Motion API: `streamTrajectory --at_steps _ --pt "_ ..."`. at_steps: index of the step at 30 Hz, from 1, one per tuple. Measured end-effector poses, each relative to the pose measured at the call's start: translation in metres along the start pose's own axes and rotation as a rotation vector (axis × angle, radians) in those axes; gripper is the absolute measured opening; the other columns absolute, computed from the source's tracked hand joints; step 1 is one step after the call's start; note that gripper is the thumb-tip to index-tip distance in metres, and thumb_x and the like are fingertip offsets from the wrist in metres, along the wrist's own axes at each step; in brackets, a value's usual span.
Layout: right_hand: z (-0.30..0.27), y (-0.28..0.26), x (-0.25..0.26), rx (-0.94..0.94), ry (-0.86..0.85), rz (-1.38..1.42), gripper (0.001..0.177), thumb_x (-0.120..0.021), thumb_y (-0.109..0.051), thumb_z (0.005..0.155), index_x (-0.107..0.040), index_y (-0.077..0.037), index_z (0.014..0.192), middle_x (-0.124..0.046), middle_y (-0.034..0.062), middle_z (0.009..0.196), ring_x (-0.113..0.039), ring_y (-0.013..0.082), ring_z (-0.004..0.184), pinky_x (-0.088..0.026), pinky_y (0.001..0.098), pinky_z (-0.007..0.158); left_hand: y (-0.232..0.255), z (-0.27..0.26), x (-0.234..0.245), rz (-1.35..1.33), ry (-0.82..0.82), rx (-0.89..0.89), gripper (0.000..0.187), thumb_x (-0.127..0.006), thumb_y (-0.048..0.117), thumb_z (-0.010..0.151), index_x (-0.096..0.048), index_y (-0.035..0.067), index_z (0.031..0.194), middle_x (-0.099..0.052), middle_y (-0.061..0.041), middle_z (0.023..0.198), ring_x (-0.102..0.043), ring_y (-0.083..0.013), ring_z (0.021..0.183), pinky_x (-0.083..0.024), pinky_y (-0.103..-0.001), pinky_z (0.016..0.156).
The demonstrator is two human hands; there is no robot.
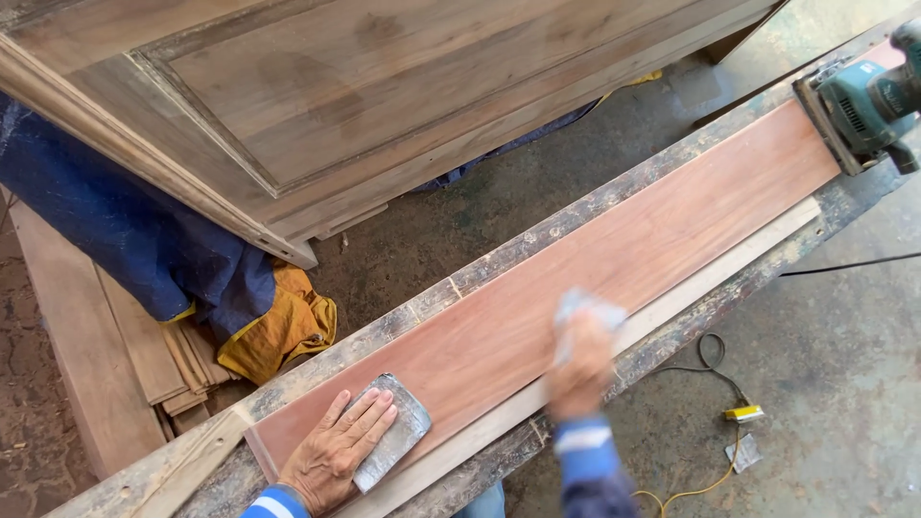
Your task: Sand a long wooden plank using a piece of sandpaper and a cloth to clean the surface.
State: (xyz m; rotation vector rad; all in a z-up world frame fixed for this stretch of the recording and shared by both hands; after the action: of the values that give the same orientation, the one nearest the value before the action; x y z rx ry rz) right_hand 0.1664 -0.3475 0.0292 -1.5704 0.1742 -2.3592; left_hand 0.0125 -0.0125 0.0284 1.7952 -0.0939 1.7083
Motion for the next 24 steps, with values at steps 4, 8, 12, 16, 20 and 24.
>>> streamTrajectory --at_steps 4,8,12,16,20,24 --pt "-0.142 -0.104 -0.008 0.256 -0.016 0.216 0.031 -0.056 -0.016 0.099 -0.067 -0.001 0.124 -0.074 0.0215 0.119 -0.069 0.0366 0.120 -0.046 0.0592 0.111 -0.001 -0.001 0.001 -0.020 0.000 0.001 0.068 -0.058 0.015 0.082 -0.046 0.006 0.148 -0.044 -0.012 0.156 -0.038 -0.0270 0.146 -0.022 -0.052 0.119" --pt "-0.092 -0.047 -0.001 0.306 0.009 0.191 0.030 -0.060 -0.017 0.096 -0.070 -0.003 0.121 -0.075 0.0179 0.117 -0.071 0.0338 0.117 -0.048 0.0596 0.109 -0.001 0.000 -0.001 -0.003 -0.001 -0.012 0.067 -0.059 0.016 0.083 -0.046 0.006 0.148 -0.044 -0.012 0.157 -0.038 -0.0269 0.146 -0.021 -0.052 0.120" --pt "-0.022 0.056 -0.014 0.024 0.015 -0.074 0.025 -0.061 -0.012 0.102 -0.070 -0.001 0.123 -0.069 0.0240 0.116 -0.067 0.0352 0.104 -0.058 0.0446 0.090 0.002 -0.001 0.001 -0.002 0.006 -0.005 0.067 -0.059 0.017 0.083 -0.046 0.006 0.148 -0.044 -0.012 0.157 -0.038 -0.0267 0.146 -0.021 -0.052 0.120" --pt "-0.030 -0.007 0.012 0.101 0.106 -0.099 0.024 -0.056 -0.012 0.099 -0.069 -0.014 0.119 -0.071 0.0177 0.119 -0.066 0.0349 0.114 -0.049 0.0541 0.109 0.002 -0.001 0.000 0.005 0.023 0.002 0.068 -0.059 0.017 0.082 -0.046 0.007 0.148 -0.044 -0.010 0.157 -0.038 -0.0260 0.146 -0.021 -0.051 0.120" --pt "-0.129 -0.087 0.000 0.196 -0.011 0.280 0.033 -0.055 -0.012 0.101 -0.062 -0.003 0.132 -0.067 0.0196 0.131 -0.063 0.0359 0.131 -0.040 0.0585 0.120 -0.001 -0.004 -0.004 0.024 0.013 0.003 0.068 -0.059 0.015 0.083 -0.046 0.007 0.149 -0.044 -0.010 0.157 -0.038 -0.0257 0.146 -0.021 -0.051 0.120" --pt "-0.084 -0.048 0.011 0.331 -0.077 0.178 0.032 -0.059 -0.012 0.091 -0.071 -0.007 0.121 -0.073 0.0152 0.126 -0.064 0.0291 0.127 -0.044 0.0616 0.112 -0.001 0.000 -0.002 0.004 -0.002 0.005 0.067 -0.060 0.016 0.083 -0.046 0.007 0.148 -0.044 -0.011 0.157 -0.037 -0.0265 0.146 -0.021 -0.052 0.120"
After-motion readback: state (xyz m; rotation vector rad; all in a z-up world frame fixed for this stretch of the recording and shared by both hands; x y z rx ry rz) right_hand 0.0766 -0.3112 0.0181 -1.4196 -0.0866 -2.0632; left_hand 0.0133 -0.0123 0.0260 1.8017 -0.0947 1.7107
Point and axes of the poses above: each hand's wrist, its own z-axis towards the middle knuckle, its own x-axis out of the back of the hand, y = z × x, the point moved 2 cm from there along z, towards the middle knuckle
